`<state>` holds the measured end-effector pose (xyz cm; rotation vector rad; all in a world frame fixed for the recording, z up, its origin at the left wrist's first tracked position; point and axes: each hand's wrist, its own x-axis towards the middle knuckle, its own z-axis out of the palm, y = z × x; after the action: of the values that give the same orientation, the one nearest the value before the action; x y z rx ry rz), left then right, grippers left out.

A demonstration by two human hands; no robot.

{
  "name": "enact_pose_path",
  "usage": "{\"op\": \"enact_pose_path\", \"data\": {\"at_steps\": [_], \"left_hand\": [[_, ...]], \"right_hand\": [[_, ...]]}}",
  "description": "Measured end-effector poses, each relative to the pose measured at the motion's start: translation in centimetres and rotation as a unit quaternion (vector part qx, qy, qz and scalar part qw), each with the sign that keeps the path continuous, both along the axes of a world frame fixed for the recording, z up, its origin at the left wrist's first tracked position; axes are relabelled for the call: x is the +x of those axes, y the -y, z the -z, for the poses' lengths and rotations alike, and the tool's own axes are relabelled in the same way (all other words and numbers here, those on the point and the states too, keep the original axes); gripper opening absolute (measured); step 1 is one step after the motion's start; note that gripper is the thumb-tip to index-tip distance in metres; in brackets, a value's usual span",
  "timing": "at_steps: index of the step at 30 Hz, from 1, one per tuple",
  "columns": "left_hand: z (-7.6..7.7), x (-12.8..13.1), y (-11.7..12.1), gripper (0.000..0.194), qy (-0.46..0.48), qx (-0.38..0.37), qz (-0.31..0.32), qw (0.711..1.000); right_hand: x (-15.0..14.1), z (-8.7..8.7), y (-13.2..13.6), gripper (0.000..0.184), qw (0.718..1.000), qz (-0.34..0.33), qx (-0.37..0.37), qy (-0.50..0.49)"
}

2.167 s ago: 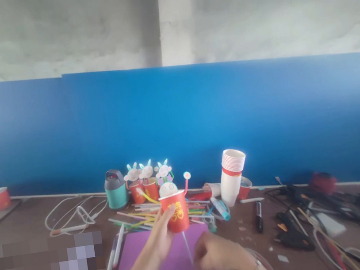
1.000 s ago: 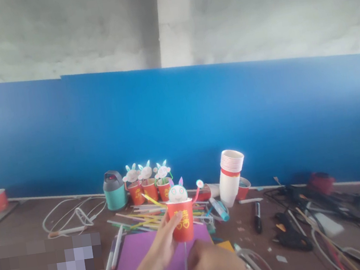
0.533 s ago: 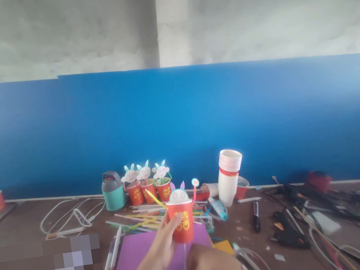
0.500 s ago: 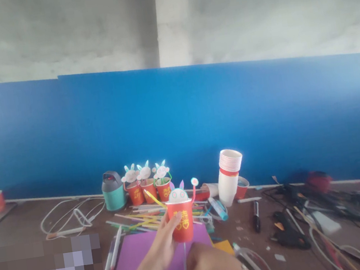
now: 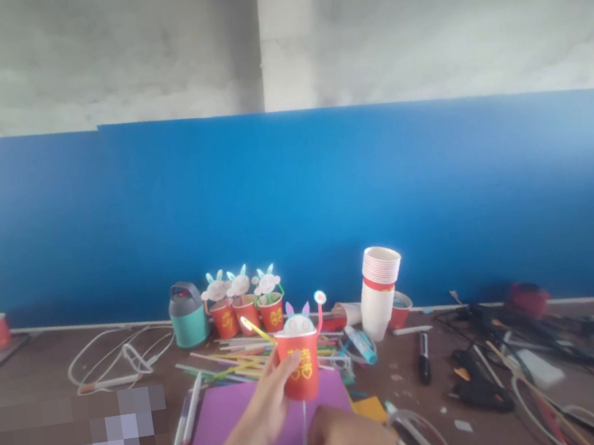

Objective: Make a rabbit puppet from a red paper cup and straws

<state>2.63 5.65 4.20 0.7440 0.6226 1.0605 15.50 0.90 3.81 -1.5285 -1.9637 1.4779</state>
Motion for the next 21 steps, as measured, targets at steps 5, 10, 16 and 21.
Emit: {"op": "enact_pose_path", "data": {"at_steps": [5,10,16,21], "left_hand": [[0.2,0.0,-0.1,0.05,-0.013,0.001,0.011,1.0],[-0.1,0.1,0.1,0.053,-0.019,0.003,0.003,1.0],[-0.2,0.3,0.4,0.046,-0.001,-0.003,0.013,1.0],[-0.1,0.3,0.4,0.044,-0.003,-0.007,0.023,1.0]], "right_hand": [[-0.3,0.0,0.1,0.014,0.996,0.007,-0.007,0.092],[-0.1,0.0,0.1,0.017,0.997,0.001,-0.004,0.079],[-0.5,-1.0,-0.1,0.013,0.998,0.07,-0.005,0.01],[-0.2,-1.1,-0.3,0.011,0.995,0.094,-0.019,-0.02]]}}
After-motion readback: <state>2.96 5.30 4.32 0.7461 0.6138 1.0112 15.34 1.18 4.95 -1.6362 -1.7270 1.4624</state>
